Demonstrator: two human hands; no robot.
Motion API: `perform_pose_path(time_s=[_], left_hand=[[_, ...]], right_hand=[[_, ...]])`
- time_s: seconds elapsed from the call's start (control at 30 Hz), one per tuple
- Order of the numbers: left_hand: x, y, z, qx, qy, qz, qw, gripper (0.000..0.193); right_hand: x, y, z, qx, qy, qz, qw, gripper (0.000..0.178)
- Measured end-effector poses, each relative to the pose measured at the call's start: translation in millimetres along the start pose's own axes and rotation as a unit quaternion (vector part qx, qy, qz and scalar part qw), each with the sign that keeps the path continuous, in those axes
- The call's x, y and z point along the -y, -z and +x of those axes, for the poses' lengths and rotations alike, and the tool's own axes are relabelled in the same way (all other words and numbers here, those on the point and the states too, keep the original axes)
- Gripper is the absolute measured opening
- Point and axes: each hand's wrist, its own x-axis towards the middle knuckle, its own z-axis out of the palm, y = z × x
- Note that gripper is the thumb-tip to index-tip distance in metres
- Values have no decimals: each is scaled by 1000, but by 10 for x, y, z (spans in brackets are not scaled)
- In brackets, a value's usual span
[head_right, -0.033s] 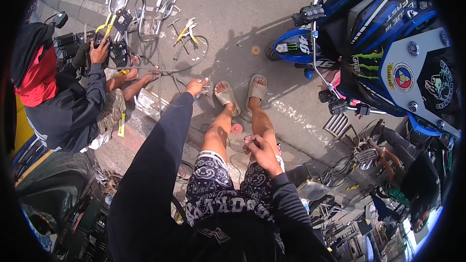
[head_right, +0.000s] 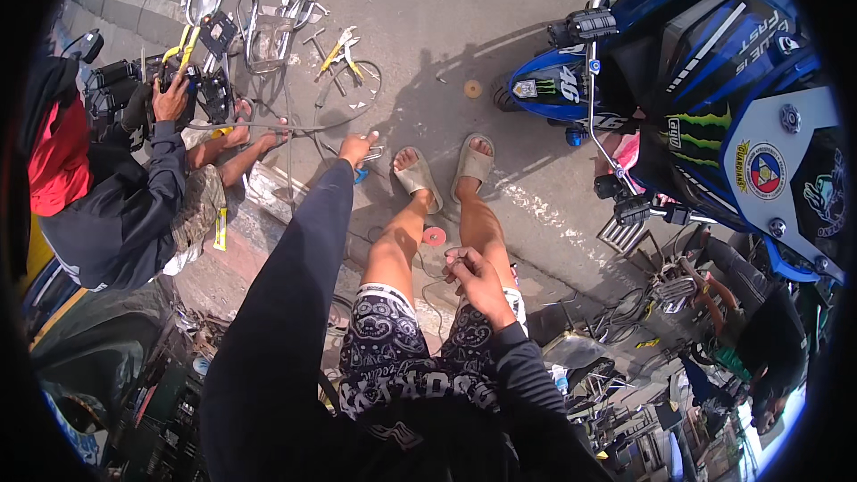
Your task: The person retrieves a small metal piece from a bag, walks outside, and uses bolt cutters and an angle grinder to cut and grind the metal. The person handles the metal piece and tools throughout the process.
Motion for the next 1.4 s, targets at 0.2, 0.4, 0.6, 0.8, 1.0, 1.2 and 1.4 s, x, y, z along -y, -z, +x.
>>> perform_pose_path(time_s=[0.2, 0.4, 0.6, 0.8, 1.0, 1.2, 1.4], left_hand=[[-18, -194, 2503, -152, 152, 7, 977, 72], [41, -68, 3685, -183, 184, -30, 965, 49], [-367, 848, 2992, 94, 125, -279, 948, 28], [-1221, 1182, 85, 306, 73, -272, 909, 37], [-1953, 1672, -3234, 571, -34, -229, 788, 45], [-2683, 1982, -4594, 458, -359, -119, 804, 41], [-3384, 1962, -5400, 103, -474, -463, 742, 63]], right_hand=[[605, 35, 946, 37, -35, -208, 977, 28], [802, 415, 1148, 23, -84, -43, 995, 32], [855, 354, 1084, 56, -109, 21, 992, 35], [722, 172, 937, -21, -94, 3, 995, 42], [1667, -23, -121, 138, 109, 104, 979, 82], [2471, -384, -2067, 359, 115, 308, 873, 98], [2908, -61, -3076, 293, 316, 120, 894, 83]])
